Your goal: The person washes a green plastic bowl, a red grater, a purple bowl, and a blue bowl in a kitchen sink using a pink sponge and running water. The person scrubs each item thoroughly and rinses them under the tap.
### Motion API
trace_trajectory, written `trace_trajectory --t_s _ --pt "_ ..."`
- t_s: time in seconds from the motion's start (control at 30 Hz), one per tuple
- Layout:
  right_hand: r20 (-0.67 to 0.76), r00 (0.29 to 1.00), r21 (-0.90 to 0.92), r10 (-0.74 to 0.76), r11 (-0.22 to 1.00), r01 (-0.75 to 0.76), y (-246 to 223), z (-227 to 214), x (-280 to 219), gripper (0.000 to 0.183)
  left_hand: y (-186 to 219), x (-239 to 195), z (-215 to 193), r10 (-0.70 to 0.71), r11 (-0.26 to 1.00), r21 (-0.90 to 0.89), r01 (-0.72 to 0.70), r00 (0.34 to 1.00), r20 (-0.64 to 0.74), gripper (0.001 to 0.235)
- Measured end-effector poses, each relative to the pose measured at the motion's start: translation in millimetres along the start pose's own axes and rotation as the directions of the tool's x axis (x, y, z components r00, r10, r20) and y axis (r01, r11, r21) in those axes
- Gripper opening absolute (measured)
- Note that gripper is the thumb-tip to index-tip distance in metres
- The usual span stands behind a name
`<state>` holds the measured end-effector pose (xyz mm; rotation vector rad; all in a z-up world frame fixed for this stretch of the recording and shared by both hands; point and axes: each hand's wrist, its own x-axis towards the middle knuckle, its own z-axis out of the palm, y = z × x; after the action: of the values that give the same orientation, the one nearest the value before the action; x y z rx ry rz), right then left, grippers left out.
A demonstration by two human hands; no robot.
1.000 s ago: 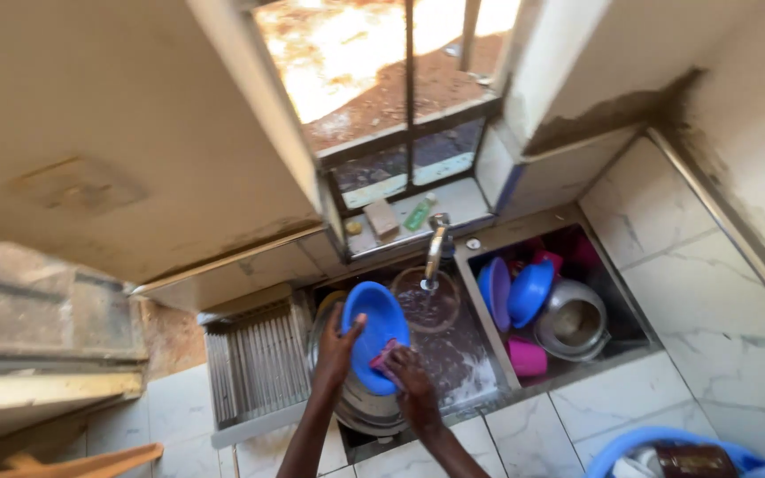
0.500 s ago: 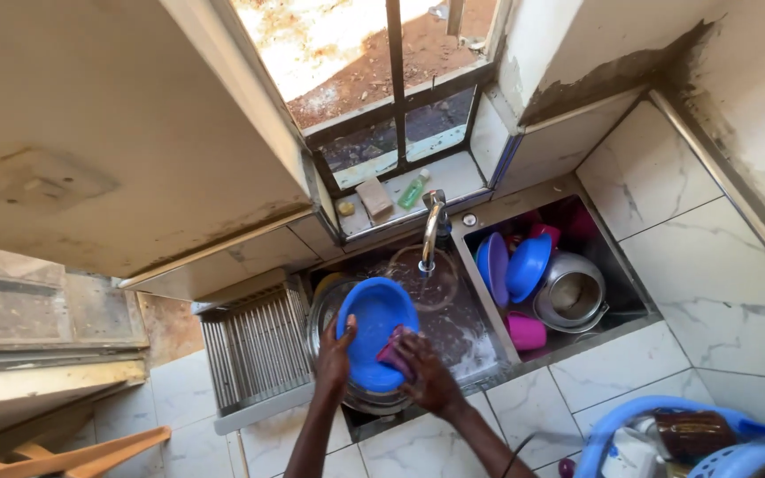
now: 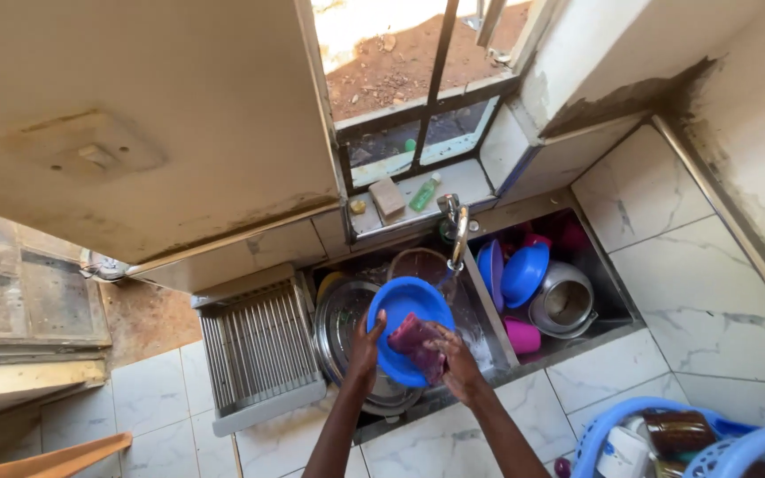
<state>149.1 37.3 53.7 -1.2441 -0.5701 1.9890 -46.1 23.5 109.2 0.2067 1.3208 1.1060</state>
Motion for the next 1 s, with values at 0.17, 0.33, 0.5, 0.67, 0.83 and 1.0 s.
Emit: trace_trajectory --t_s 0.17,0.33,0.5,0.67,0.83,1.0 --pt "0.162 0.915 -0.908 -0.369 0.307 0.285 -14 2 18 0.067 0 -11 -20 -0.037 0.999 -0.032 0.038 0.999 0.026 0.083" --pt "0.481 0.826 -0.862 -0.293 -0.326 0.387 -1 18 -8 0.105 6 -7 -37 -0.03 0.999 -0.023 0.03 0.999 -0.017 0.082" --pt "0.389 0.904 -0.92 -0.18 -0.02 0.392 70 28 -10 0.054 6 -5 -31 -0.015 1.0 0.005 0.016 0.989 -0.15 0.09" --pt "0.53 0.813 -0.846 -0.24 -0.081 0.528 80 32 31 0.054 -8 -13 -29 0.051 0.998 0.049 -0.045 0.991 -0.123 0.051" --pt "0.551 0.715 -0.793 -0.43 -0.003 0.609 29 38 20 0.05 0 -18 -26 0.078 0.993 0.099 -0.066 0.989 -0.127 0.069" --pt "0.335 0.909 -0.827 -0.25 0.383 0.41 72 29 -31 0.053 -35 0 -17 0.214 0.936 0.337 -0.099 0.921 -0.325 0.073"
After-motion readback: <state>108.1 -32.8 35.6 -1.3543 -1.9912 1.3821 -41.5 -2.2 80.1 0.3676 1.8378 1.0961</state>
